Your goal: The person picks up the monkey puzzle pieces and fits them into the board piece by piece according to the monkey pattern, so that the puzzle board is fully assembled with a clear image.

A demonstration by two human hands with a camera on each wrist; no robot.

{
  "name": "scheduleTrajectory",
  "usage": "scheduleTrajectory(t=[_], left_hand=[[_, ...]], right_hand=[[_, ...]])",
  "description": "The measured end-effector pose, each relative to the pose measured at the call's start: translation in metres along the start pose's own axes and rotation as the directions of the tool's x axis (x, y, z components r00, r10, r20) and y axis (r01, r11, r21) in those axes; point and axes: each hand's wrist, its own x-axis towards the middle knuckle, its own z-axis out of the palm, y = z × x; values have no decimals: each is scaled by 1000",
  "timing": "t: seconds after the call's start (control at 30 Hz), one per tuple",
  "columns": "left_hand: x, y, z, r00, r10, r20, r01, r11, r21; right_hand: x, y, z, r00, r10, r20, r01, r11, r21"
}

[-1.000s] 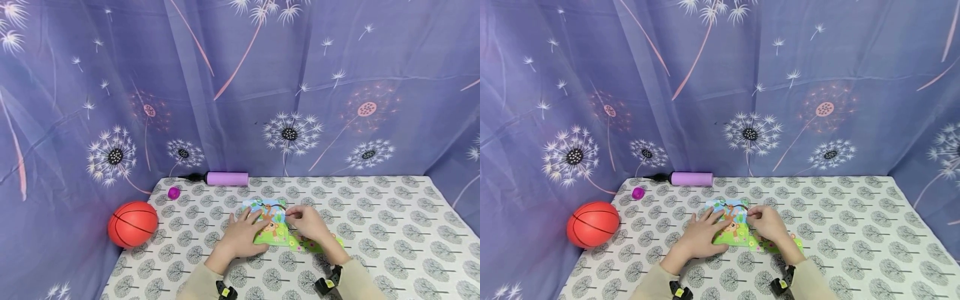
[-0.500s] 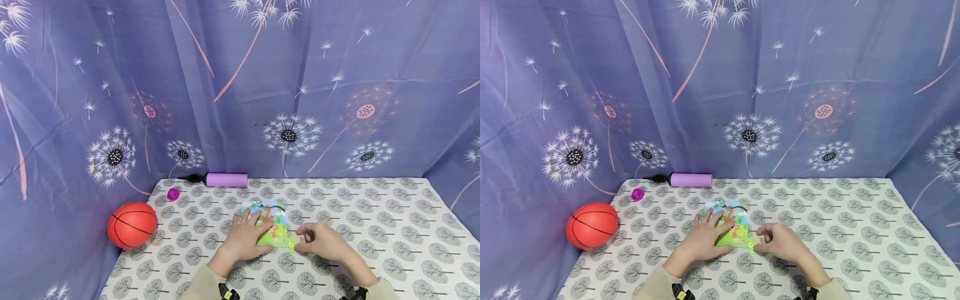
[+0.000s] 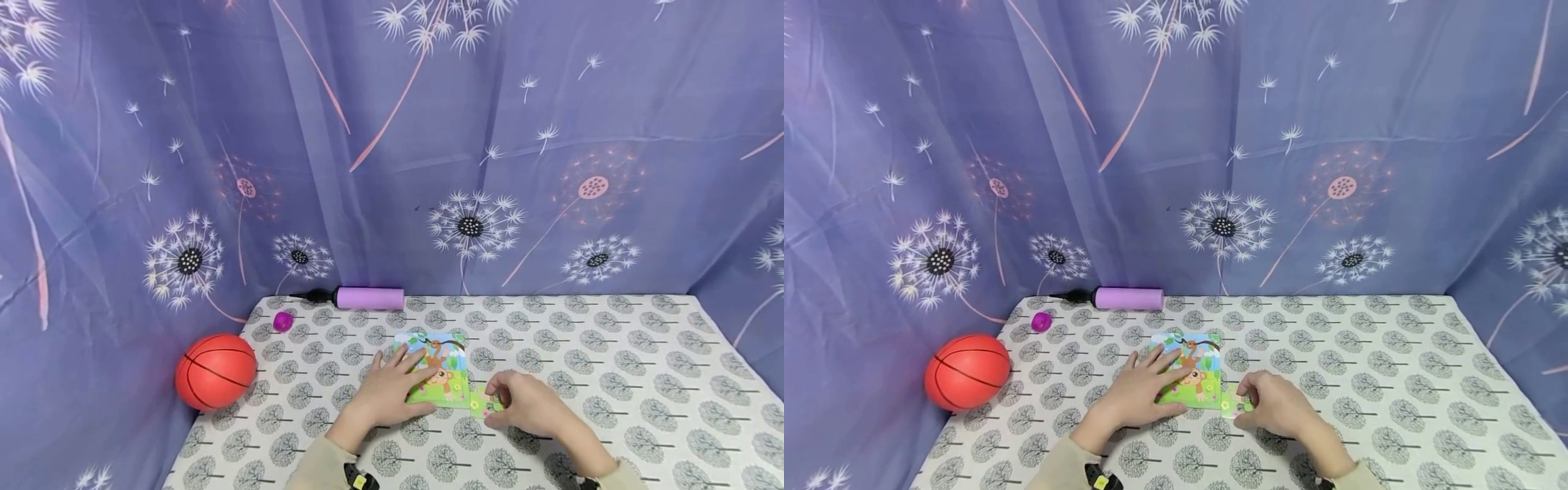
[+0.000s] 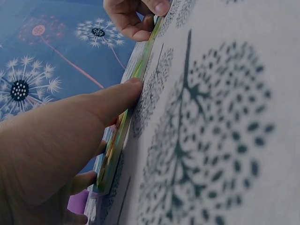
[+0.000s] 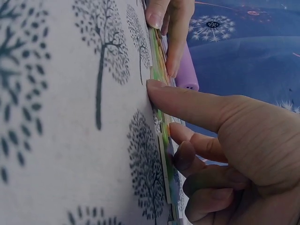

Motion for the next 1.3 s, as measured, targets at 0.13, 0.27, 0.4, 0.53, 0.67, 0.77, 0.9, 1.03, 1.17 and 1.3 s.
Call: scheduleTrajectory(t=[0.13,0.27,0.4,0.53,0.67,0.77,0.9,1.03,1.17,1.3], left_hand=[[-2,-2,-1,1000,-8,-11,8,1000,-11],[-5,-5,-1,1000,-27,-10,27,1000,-12],[-8,-10,-2,1000,-23,-6,23,1000,-6],[-12,-16,-3,1000,-22,-4,22,1000,-8],[-16,-21,-5,1000,-22,-2,22,999,-28],[-19,-25,-6,1000,-21,-3,21,999,-38],[-23,-30,-5,1000,-31,-3,31,998,-48],[-25,-33,-5,999,-45,-7,45,998,-53],[-27,-34,-7,998,-67,-6,66,996,-59],[-27,-33,-8,997,-81,-10,80,994,-70]], right_hand=[[-1,-2,1,1000,1,-15,0,1000,9],[-2,-2,2,999,-12,-48,12,1000,1],[-5,-1,5,995,-37,-94,38,999,7],[-9,-1,8,990,-43,-132,45,999,17],[-11,-1,9,989,-51,-142,56,998,28],[-12,0,9,986,-74,-151,84,995,58],[-12,3,10,983,-104,-151,124,983,135],[-10,2,8,983,-103,-152,129,976,174],[-5,-3,7,982,-89,-166,121,973,198],[3,-10,9,979,-76,-191,117,970,211]])
